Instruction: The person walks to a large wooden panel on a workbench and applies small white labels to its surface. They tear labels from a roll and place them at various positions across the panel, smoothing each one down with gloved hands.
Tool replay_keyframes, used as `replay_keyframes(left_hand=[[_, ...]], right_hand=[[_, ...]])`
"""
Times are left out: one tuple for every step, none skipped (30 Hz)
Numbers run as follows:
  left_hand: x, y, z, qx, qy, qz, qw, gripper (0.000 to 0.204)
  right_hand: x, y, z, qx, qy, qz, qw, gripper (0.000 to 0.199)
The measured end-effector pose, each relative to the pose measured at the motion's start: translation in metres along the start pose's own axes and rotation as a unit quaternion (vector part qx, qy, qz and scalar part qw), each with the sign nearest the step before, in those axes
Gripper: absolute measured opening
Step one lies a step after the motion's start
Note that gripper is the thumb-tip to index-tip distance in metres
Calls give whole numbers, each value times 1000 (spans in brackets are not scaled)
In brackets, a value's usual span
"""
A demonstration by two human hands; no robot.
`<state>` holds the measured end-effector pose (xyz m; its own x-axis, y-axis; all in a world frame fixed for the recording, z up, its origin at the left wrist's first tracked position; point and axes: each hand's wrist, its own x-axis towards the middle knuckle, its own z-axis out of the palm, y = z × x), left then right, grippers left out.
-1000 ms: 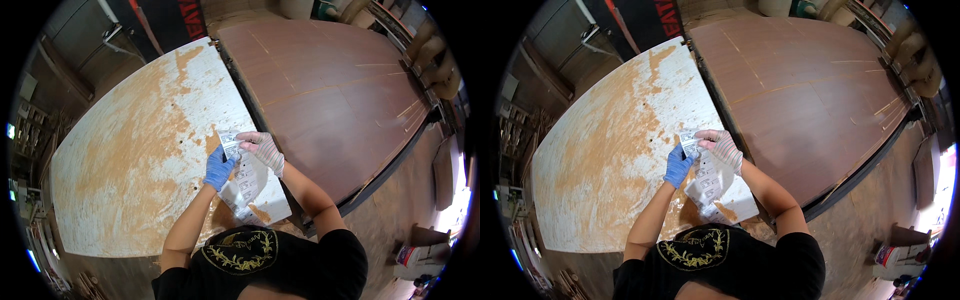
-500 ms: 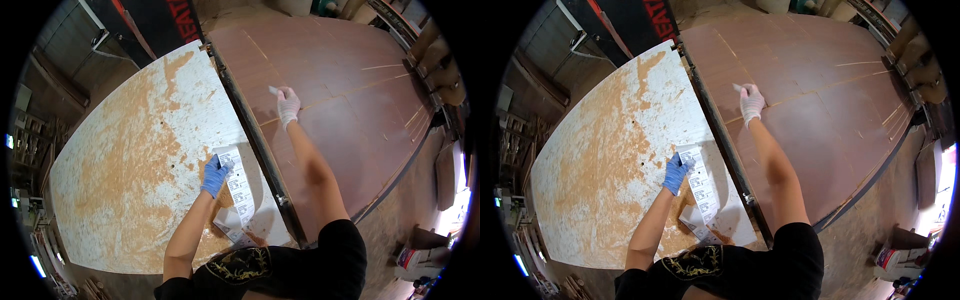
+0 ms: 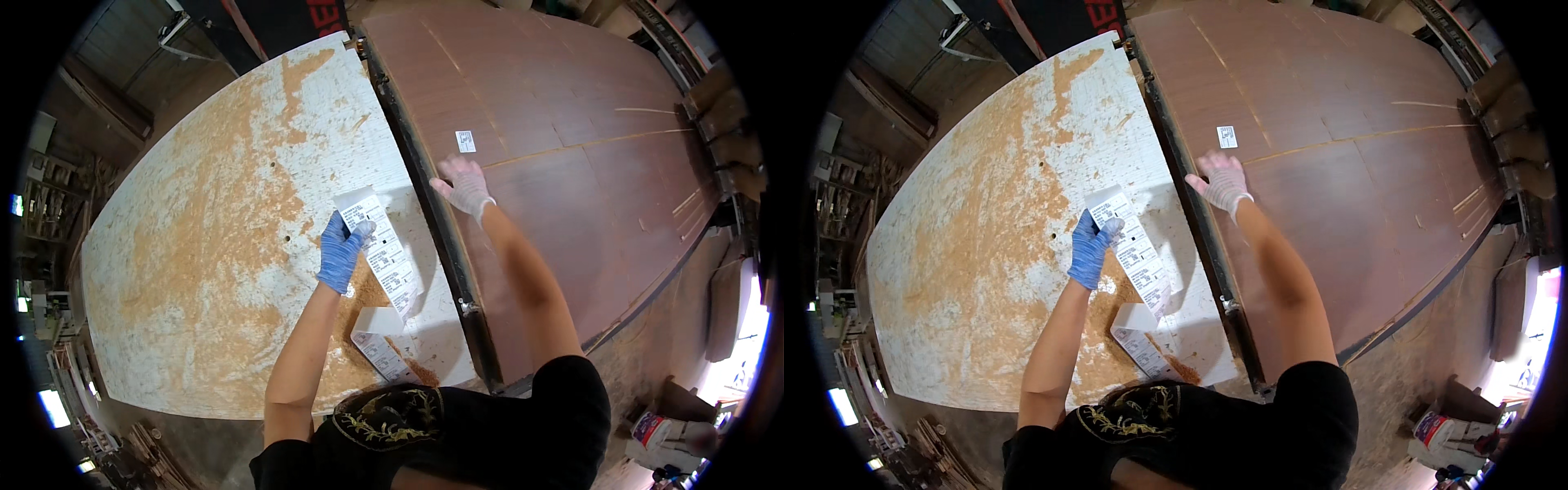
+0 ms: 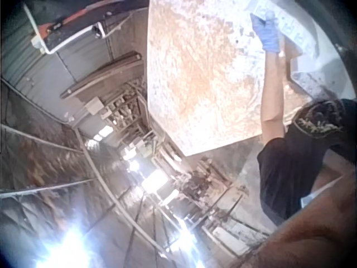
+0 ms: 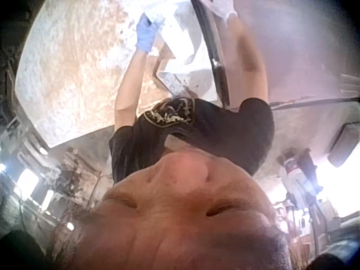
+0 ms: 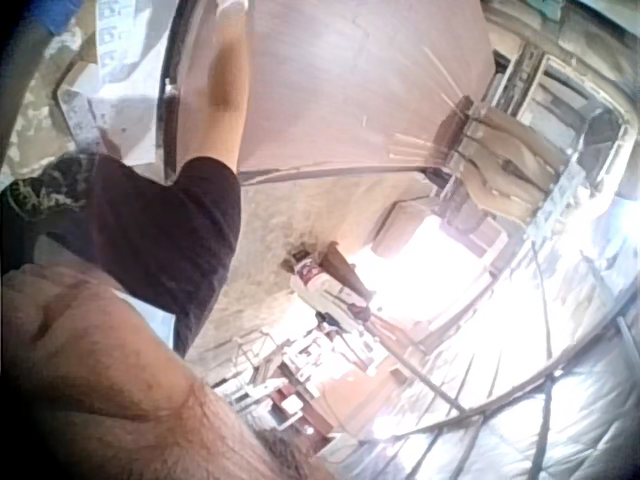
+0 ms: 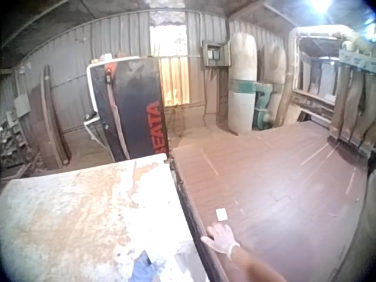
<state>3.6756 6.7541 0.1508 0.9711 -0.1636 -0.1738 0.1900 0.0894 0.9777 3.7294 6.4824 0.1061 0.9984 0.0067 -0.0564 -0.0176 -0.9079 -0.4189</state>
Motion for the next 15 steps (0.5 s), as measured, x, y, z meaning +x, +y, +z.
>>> replay_keyframes(left_hand=[[-1, 0, 1, -13, -15, 23, 1000, 30], [-2, 1, 2, -17, -18, 28, 999, 30], [-4, 2, 4, -19, -16, 29, 999, 31], [-5, 3, 7, -29, -20, 27, 999, 31], [-6, 3, 11, -37, -20, 24, 999, 31], [-7, 5, 14, -48, -31, 30, 998, 31], [-7, 6, 18, -47, -29, 32, 998, 33], [-7, 8, 21, -33, -21, 23, 999, 34], [-6, 9, 23, -21, -22, 19, 999, 35], [-6, 10, 26, -11, -11, 4, 1000, 36], [-5, 11, 27, -14, -11, -15, 1000, 38], [-5, 10, 30, 3, -32, 14, 999, 39], [-5, 9, 33, 16, -42, 39, 998, 39], [-5, 7, 35, 21, -63, 59, 996, 39], [-5, 5, 36, 45, -85, 56, 994, 40]], right_hand=[[-16, -11, -8, 177, -66, 59, 980, 63], [-35, -28, -9, 534, -57, -47, 842, 55], [-51, -38, -18, 528, -88, -101, 838, 50], [-66, -53, -21, 607, -98, -119, 779, 46], [-72, -66, -23, 615, -139, -84, 771, 45], [-77, -77, -26, 633, -172, -83, 751, 44], [-79, -85, -28, 620, -169, -88, 761, 42], [-81, -91, -30, 607, -167, -92, 771, 41], [-80, -95, -30, 592, -166, -90, 783, 40], [-79, -97, -31, 596, -153, -81, 784, 38], [-77, -97, -30, 597, -142, -64, 787, 37], [-76, -95, -30, 589, -133, -31, 797, 35], [-75, -93, -30, 606, -98, -53, 787, 34], [-75, -89, -30, 620, -76, -67, 778, 33], [-74, -85, -30, 625, -60, -58, 776, 32]])
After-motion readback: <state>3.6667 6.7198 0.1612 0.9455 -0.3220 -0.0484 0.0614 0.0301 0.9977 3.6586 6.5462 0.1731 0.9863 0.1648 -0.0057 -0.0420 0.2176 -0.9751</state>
